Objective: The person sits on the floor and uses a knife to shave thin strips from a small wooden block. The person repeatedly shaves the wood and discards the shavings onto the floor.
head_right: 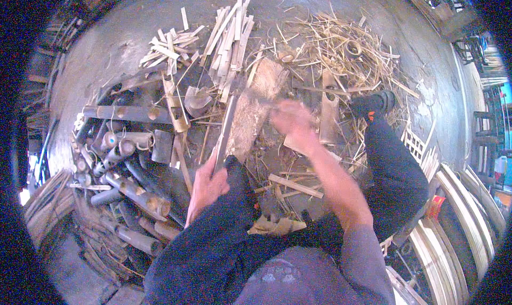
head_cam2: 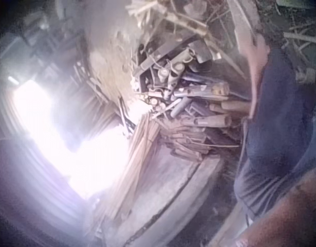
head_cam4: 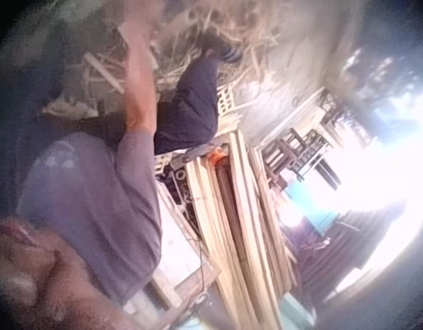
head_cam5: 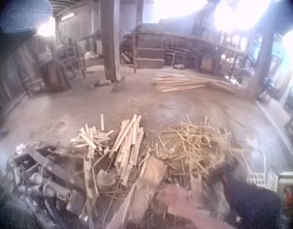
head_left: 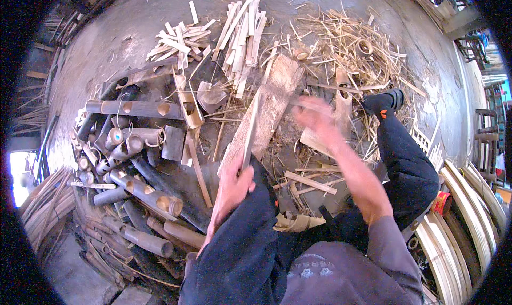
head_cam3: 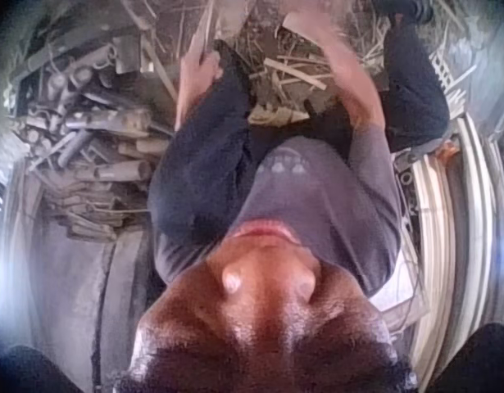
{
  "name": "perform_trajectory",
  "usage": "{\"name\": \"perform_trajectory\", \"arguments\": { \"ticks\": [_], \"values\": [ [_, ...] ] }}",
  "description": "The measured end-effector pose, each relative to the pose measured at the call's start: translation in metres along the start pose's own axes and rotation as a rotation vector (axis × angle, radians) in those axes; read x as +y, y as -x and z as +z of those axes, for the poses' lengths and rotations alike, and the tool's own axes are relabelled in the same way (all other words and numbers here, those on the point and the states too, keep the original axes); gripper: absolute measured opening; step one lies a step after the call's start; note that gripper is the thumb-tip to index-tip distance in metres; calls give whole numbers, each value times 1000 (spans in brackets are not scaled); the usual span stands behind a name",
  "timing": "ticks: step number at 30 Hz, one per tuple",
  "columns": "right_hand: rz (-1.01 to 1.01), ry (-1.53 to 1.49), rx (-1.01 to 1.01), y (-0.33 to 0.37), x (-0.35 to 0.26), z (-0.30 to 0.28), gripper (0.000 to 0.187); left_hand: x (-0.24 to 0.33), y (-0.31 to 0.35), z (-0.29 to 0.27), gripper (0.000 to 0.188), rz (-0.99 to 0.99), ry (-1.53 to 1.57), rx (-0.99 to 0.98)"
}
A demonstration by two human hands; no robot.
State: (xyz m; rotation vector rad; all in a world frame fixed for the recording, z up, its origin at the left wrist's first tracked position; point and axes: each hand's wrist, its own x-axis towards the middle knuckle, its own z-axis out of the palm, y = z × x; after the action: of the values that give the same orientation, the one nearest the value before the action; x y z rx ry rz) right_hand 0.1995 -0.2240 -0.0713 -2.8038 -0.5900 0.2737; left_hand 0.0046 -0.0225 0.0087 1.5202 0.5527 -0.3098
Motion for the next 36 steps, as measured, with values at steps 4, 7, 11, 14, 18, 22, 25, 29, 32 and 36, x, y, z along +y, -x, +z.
{"name": "perform_trajectory", "arguments": {
  "ticks": [4,7,11,14,18,22,25,29,32,36],
  "values": [
    [65,-225,111,-1,-19,-59,30,-25,1,-20,56,-124,28,-143],
    [-337,-302,144,0,-32,-19,36,-19,-31,-7,23,-274,242,-383],
    [-209,-522,-7,17,-19,26,35,-16,-54,-21,55,-218,743,-818],
    [-45,-463,-7,34,-54,-10,43,-27,-84,-11,53,-164,638,-363],
    [80,-789,103,38,-69,27,39,-17,-92,33,52,-156,463,7],
    [-96,-685,157,39,-36,39,40,-14,-85,20,52,-157,423,249],
    [-313,-525,119,52,-26,30,29,-6,-77,8,46,-269,188,278],
    [-357,-245,38,62,-53,2,17,-1,-63,16,25,-168,600,-36],
    [-318,-146,-75,54,-51,4,19,16,-30,12,21,-208,737,-50],
    [-168,-268,141,26,-10,25,27,20,-10,2,23,-163,668,-196]
  ]
}}
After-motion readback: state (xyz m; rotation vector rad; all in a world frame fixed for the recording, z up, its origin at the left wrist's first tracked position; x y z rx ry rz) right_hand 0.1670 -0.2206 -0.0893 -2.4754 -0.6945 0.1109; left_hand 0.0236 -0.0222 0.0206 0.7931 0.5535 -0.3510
